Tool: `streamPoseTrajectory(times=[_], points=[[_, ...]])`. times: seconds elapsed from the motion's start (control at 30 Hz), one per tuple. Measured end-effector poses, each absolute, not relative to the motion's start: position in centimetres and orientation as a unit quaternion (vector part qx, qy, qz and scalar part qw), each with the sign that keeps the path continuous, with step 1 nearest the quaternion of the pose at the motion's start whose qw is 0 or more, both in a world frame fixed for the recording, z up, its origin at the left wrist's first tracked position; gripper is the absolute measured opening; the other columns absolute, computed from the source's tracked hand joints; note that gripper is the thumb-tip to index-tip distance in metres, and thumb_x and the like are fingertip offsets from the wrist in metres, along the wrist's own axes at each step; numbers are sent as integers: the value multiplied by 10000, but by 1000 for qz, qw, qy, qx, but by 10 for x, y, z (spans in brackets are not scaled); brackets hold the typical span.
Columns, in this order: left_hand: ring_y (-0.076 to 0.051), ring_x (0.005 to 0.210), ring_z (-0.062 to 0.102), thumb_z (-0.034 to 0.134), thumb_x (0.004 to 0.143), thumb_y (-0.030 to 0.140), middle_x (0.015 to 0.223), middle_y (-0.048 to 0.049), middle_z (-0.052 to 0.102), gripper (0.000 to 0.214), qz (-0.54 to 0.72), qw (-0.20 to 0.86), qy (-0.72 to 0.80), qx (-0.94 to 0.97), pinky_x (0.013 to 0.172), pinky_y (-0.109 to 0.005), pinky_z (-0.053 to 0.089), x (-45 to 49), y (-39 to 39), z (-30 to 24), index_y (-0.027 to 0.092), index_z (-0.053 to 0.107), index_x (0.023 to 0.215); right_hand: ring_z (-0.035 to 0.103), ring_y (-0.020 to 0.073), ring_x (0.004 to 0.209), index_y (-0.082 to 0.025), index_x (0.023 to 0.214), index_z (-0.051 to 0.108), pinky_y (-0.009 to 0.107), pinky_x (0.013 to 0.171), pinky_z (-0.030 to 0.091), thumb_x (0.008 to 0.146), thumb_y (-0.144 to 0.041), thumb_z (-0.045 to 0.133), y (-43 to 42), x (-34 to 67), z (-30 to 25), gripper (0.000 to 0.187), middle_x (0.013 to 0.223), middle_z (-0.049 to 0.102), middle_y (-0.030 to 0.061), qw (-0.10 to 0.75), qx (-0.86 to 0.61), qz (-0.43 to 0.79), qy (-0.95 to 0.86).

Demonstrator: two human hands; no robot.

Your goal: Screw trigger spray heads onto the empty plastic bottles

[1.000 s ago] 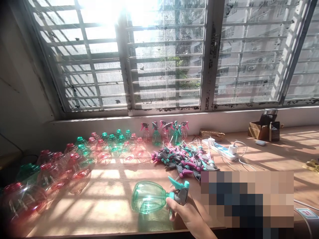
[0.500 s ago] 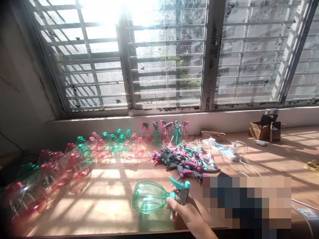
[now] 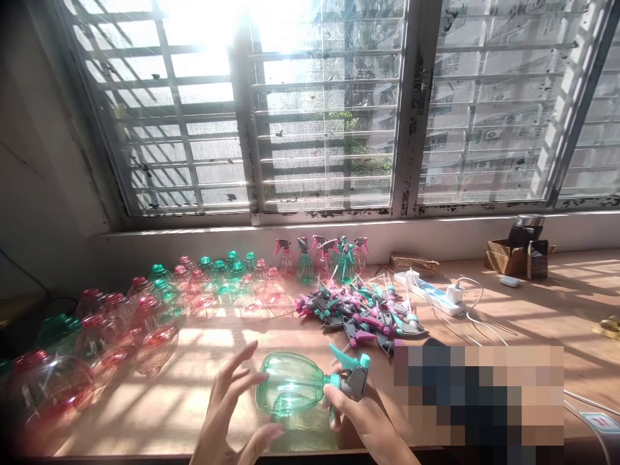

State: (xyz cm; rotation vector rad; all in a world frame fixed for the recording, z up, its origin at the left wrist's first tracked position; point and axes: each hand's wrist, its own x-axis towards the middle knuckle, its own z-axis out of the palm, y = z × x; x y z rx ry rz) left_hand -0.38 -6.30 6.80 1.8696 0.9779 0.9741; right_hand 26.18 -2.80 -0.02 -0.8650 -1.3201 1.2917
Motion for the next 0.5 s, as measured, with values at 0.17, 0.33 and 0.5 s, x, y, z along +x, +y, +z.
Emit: streamPoseTrajectory(times=[0.17,0.33,0.5], points=[[-419,1394,476,517,895,708,1601,-167,405,780,398,369,519,660,1114,-558,456,-6,-16,45,218,457,1498,611,157,544,-203,927,615,301,567,495,880,-590,700,-27,259,-3,398,744,678,3,526,-371,538,-544],[-383,1460,403,602,901,609,1567,-61,496,593,320,307,502,743,1209,-546,322,-10,-21,37,332,582,1425,610,167,538,-187,848,643,324,612,498,892,-594,682,-26,260,-7,412,667,673,13,511,-401,494,-579],[-369,1506,328,693,858,547,1586,-73,468,733,316,323,529,718,1233,-549,258,-14,-23,31,319,460,1515,605,169,557,-183,842,654,321,632,499,902,-568,687,-28,261,-1,391,651,653,6,501,-395,500,-586]])
